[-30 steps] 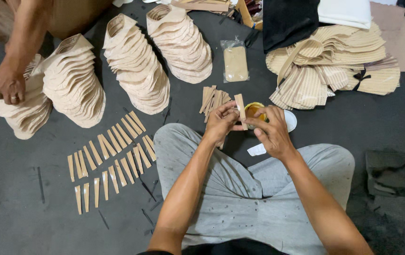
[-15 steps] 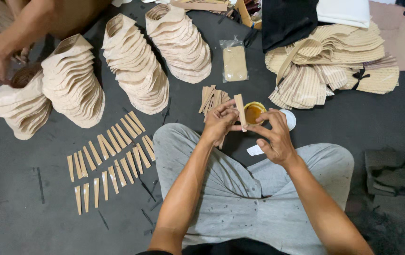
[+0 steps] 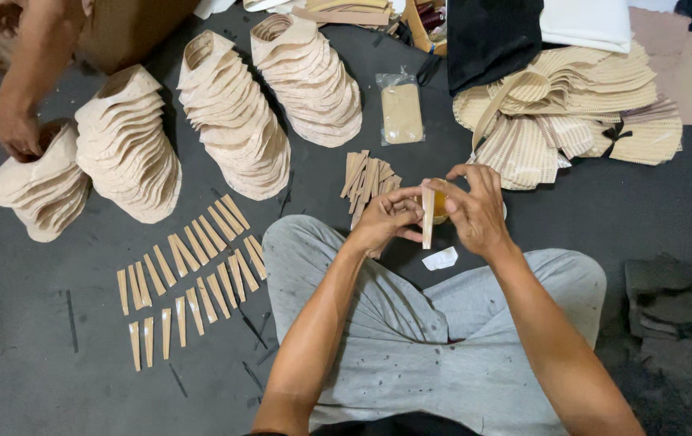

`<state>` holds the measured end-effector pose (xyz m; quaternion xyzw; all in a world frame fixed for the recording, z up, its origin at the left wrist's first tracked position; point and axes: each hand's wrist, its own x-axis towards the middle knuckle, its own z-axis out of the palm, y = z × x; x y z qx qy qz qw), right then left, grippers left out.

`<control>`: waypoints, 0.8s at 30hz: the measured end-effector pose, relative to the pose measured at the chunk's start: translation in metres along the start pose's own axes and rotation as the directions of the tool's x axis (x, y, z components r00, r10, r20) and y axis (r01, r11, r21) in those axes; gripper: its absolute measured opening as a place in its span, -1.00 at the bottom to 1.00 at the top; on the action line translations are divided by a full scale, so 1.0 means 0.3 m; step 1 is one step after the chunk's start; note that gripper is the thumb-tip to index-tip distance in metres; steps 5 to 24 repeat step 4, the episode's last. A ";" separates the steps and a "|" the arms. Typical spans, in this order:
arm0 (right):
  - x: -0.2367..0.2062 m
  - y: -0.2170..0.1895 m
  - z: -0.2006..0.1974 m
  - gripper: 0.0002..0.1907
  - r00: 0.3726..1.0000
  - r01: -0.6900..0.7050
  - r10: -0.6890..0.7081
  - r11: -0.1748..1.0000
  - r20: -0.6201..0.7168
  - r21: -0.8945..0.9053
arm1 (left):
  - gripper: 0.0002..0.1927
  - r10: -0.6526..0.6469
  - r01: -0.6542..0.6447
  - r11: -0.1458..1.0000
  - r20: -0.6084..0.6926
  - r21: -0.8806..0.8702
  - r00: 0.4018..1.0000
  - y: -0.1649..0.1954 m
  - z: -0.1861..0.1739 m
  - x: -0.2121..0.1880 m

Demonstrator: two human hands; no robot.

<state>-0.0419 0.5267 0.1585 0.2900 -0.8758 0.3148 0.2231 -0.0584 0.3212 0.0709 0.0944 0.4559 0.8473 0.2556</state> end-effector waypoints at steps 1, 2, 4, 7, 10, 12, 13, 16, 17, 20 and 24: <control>0.003 0.000 -0.004 -0.35 0.999 -0.041 0.041 0.999 0.001 0.028 | -0.49 -0.002 0.002 1.000 -0.009 -0.005 1.000 -0.007 -0.001 0.002; 0.006 -0.001 -0.009 -0.33 0.997 -0.082 0.082 0.995 0.005 0.057 | -0.50 -0.004 0.004 1.000 -0.019 -0.011 1.000 -0.014 -0.002 0.003; -0.015 -0.032 -0.020 -0.32 0.993 -0.120 0.120 0.989 0.005 0.086 | -0.50 -0.013 0.013 1.000 -0.041 -0.014 0.999 -0.017 -0.011 0.012; -0.015 -0.032 -0.020 -0.32 0.993 -0.120 0.120 0.989 0.005 0.086 | -0.50 -0.013 0.013 1.000 -0.041 -0.014 0.999 -0.017 -0.011 0.012; -0.015 -0.032 -0.020 -0.32 0.993 -0.120 0.120 0.989 0.005 0.086 | -0.50 -0.013 0.013 1.000 -0.041 -0.014 0.999 -0.017 -0.011 0.012; -0.015 -0.032 -0.020 -0.32 0.993 -0.120 0.120 0.989 0.005 0.086 | -0.50 -0.013 0.013 1.000 -0.041 -0.014 0.999 -0.017 -0.011 0.012; -0.015 -0.032 -0.020 -0.32 0.993 -0.120 0.120 0.989 0.005 0.086 | -0.50 -0.013 0.013 1.000 -0.041 -0.014 0.999 -0.017 -0.011 0.012; -0.015 -0.032 -0.020 -0.32 0.993 -0.120 0.120 0.989 0.005 0.086 | -0.50 -0.013 0.013 1.000 -0.041 -0.014 0.999 -0.017 -0.011 0.012; -0.015 -0.032 -0.020 -0.32 0.993 -0.120 0.120 0.989 0.005 0.086 | -0.50 -0.013 0.013 1.000 -0.041 -0.014 0.999 -0.017 -0.011 0.012; -0.015 -0.032 -0.020 -0.32 0.993 -0.120 0.120 0.989 0.005 0.086 | -0.50 -0.013 0.013 1.000 -0.041 -0.014 0.999 -0.017 -0.011 0.012; -0.015 -0.032 -0.020 -0.32 0.993 -0.120 0.120 0.989 0.005 0.086 | -0.50 -0.013 0.013 1.000 -0.041 -0.014 0.999 -0.017 -0.011 0.012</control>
